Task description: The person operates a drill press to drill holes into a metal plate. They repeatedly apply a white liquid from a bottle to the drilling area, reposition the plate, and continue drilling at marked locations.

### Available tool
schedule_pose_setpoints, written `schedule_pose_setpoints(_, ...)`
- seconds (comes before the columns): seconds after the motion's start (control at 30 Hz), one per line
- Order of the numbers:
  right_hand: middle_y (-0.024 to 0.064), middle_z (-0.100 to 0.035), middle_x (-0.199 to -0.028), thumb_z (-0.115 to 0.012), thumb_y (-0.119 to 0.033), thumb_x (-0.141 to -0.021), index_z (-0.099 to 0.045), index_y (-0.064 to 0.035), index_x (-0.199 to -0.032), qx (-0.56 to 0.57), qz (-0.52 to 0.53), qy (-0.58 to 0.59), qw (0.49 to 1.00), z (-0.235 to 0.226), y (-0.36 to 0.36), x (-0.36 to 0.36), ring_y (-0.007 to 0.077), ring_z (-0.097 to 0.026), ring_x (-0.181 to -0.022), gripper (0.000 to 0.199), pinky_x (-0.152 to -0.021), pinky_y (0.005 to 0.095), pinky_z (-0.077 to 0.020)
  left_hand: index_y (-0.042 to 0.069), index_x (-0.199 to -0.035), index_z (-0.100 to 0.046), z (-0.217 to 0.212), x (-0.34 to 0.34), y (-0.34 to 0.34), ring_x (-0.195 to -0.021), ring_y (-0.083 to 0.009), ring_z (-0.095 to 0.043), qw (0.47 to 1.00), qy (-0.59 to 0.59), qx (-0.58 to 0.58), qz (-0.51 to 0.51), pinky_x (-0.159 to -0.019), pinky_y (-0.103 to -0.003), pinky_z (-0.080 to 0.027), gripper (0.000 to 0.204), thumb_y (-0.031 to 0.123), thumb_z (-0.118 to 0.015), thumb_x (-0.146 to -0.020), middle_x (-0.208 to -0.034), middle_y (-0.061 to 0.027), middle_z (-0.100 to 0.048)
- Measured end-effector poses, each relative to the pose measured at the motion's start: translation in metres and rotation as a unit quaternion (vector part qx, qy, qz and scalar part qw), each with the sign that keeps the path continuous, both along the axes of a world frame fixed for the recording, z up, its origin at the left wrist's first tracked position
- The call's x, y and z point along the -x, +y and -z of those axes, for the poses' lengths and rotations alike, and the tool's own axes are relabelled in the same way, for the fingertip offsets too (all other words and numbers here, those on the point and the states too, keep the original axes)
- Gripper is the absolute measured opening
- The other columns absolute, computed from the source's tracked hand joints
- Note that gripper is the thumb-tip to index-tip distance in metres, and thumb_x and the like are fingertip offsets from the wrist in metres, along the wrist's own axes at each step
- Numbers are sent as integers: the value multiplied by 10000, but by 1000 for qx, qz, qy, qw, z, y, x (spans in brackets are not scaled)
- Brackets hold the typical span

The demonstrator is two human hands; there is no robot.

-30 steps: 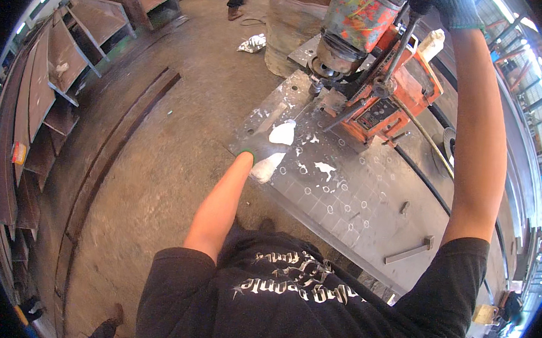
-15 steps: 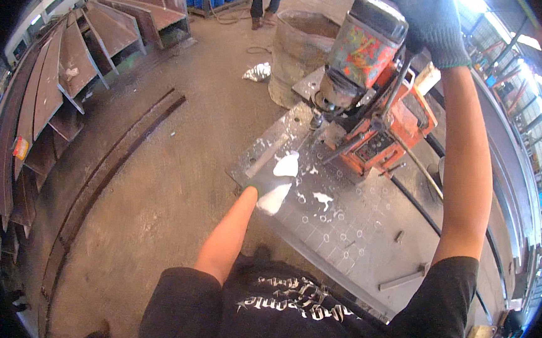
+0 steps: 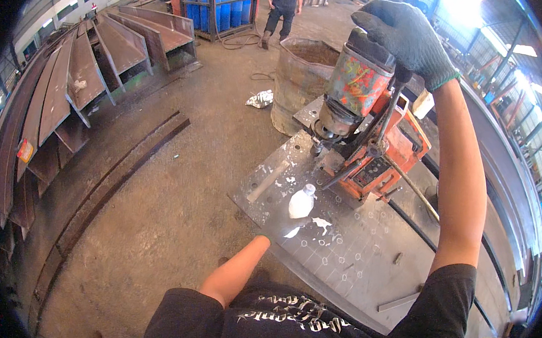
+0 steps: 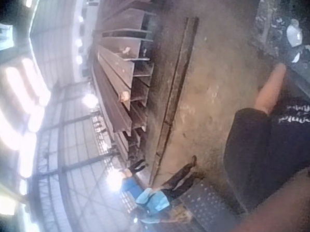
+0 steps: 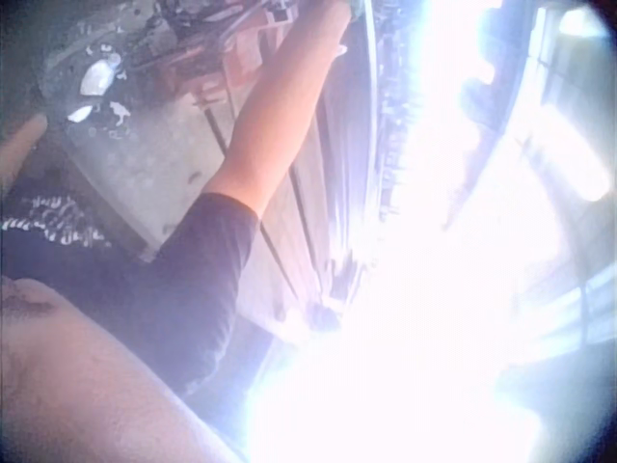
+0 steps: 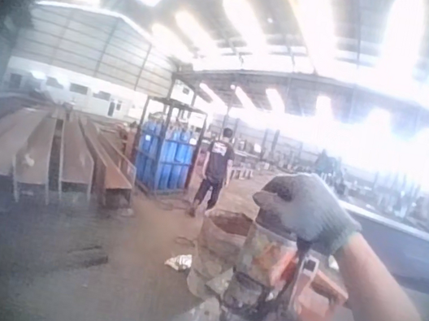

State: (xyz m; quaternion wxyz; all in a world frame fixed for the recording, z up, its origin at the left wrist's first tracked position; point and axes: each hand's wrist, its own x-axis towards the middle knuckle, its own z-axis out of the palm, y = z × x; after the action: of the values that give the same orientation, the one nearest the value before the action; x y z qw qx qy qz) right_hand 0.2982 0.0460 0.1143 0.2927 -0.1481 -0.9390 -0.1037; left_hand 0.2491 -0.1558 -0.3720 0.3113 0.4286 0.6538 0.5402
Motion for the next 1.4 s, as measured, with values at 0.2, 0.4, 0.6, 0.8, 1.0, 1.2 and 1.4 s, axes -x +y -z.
schedule_pose_setpoints(0.2,149,-765,-918,-632,-469,-1029,-775,-56,-1178,50,-12,64,997,5,-14,1,260,-734,-818,462,-837,408,-573,43,-1441,-545,30,-10,-2,-1259,-346,-637,998,47,-50,5,-1074,-474,-505,855,335,-955,-750,-1352,-171,-653)
schedule_pose_setpoints(0.4,127,-762,-896,-642,-490,-1028,-781,-65,-1175,52,-1,69,996,6,-16,3,221,-724,-790,471,-825,390,-573,44,-1502,-488,46,-11,-15,-1288,-306,-633,980,191,-55,31,-1082,-454,-511,946,396,-957,-760,-1402,-170,-636)
schedule_pose_setpoints(0.6,129,-777,-921,-638,-500,-1030,-787,-74,-1175,-6,-5,67,998,9,2,3,239,-737,-803,474,-829,397,-574,44,-1514,-472,59,-5,-26,-1300,-297,-624,988,140,-36,45,-1090,-449,-505,958,392,-956,-764,-1418,-165,-625)
schedule_pose_setpoints(0.8,170,-774,-948,-632,-508,-1023,-782,-76,-1180,0,-2,46,999,5,-11,4,320,-748,-844,484,-856,433,-572,44,-1534,-445,93,-9,-7,-1318,-281,-609,997,63,-37,16,-1100,-440,-498,974,385,-951,-776,-1436,-156,-613)
schedule_pose_setpoints(1.0,194,-768,-995,-627,-495,-1020,-779,-81,-1182,-36,13,27,999,4,-5,6,365,-744,-891,470,-884,457,-568,46,-1570,-394,90,-13,-5,-1367,-336,-534,990,-130,-44,33,-1154,-464,-429,989,438,-902,-817,-1492,-182,-520)
schedule_pose_setpoints(1.2,190,-772,-1034,-634,-480,-1015,-781,-76,-1176,-35,8,27,999,5,-6,7,377,-744,-926,459,-904,463,-565,21,-1532,-447,67,-22,0,-1287,-273,-574,963,-248,-101,9,-1092,-424,-472,823,445,-806,-926,-1407,-139,-572)
schedule_pose_setpoints(1.4,224,-763,-945,-684,-379,-974,-779,-5,-1065,23,7,60,998,-2,-42,6,362,-753,-860,397,-828,442,-574,18,-1536,-456,55,-22,-3,-1239,-208,-585,935,-342,-79,44,-1060,-385,-492,745,430,-751,-989,-1368,-109,-601)
